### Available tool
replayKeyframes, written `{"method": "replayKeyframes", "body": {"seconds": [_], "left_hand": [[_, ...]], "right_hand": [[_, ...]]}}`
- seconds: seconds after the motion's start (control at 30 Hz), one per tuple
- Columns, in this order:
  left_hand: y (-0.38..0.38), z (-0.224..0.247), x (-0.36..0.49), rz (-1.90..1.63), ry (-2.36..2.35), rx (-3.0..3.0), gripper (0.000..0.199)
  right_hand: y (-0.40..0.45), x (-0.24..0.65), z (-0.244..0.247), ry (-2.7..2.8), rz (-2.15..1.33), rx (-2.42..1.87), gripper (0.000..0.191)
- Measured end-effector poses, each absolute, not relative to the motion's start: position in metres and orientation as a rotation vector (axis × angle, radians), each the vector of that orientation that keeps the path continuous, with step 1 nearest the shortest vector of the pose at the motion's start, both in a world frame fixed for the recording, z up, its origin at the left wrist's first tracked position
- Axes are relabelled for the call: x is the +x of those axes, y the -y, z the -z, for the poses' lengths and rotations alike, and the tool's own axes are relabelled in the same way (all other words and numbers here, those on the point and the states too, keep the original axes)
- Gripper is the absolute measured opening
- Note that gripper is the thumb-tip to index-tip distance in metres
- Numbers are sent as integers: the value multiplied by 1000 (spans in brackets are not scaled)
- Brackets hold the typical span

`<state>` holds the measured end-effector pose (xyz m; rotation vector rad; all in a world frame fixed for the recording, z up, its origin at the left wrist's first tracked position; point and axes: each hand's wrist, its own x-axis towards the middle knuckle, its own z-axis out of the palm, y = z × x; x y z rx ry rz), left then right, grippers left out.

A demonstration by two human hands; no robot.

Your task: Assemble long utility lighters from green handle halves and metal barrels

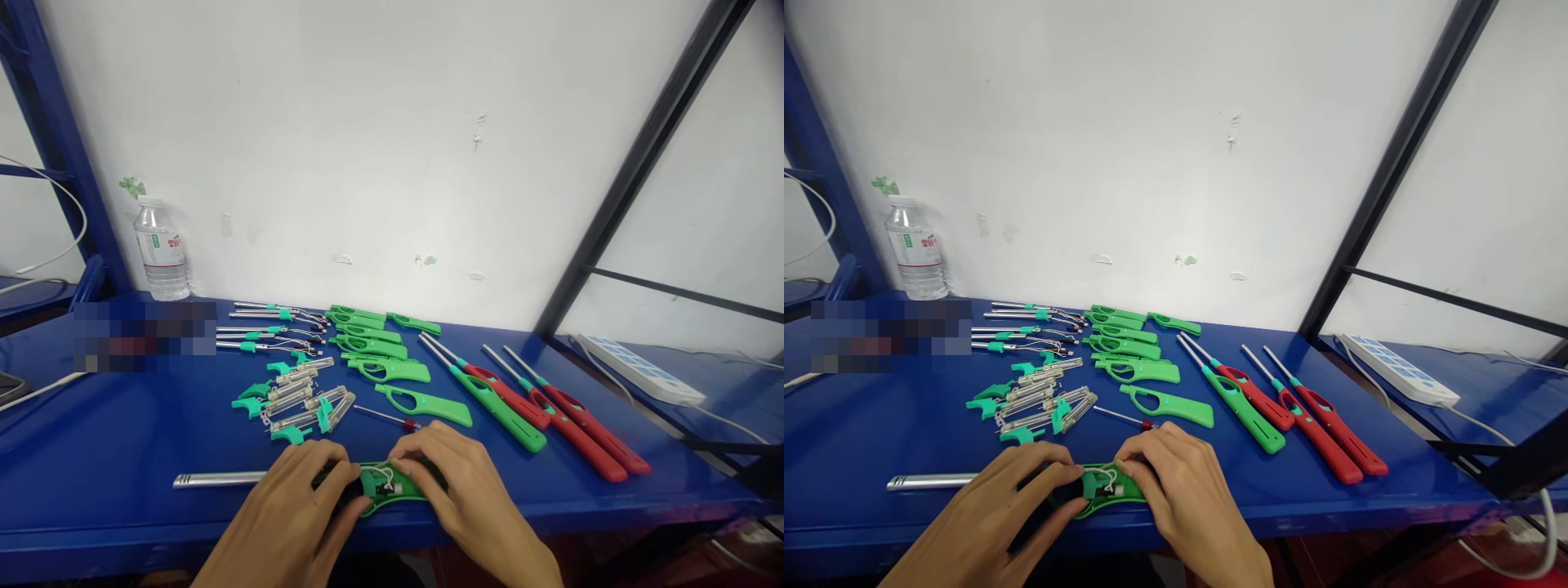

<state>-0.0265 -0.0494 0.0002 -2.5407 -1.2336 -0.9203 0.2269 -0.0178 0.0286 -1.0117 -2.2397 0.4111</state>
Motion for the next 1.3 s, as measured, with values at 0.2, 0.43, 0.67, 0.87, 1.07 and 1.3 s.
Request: {"method": "replayKeyframes", "body": {"seconds": [0.2, 0.43, 0.67, 0.87, 1.07, 1.3], "left_hand": [[50, 0, -27, 903, 1247, -2552, 16], [50, -3, -26, 911, 1246, -2563, 16], [51, -4, -26, 954, 1241, -2551, 15], [51, -7, -23, 979, 1232, -2528, 15], [48, -6, -24, 997, 1242, -2551, 15], [45, -10, -18, 1161, 1191, -2477, 19]], "right_hand": [[18, 227, -30, 2244, -418, -1015, 13], [18, 227, -29, 2239, -427, -1025, 12], [18, 227, -29, 2224, -450, -1001, 13], [17, 227, -29, 2221, -462, -997, 14], [18, 227, -29, 2206, -461, -1010, 14], [19, 226, -29, 2205, -455, -1042, 10]]}}
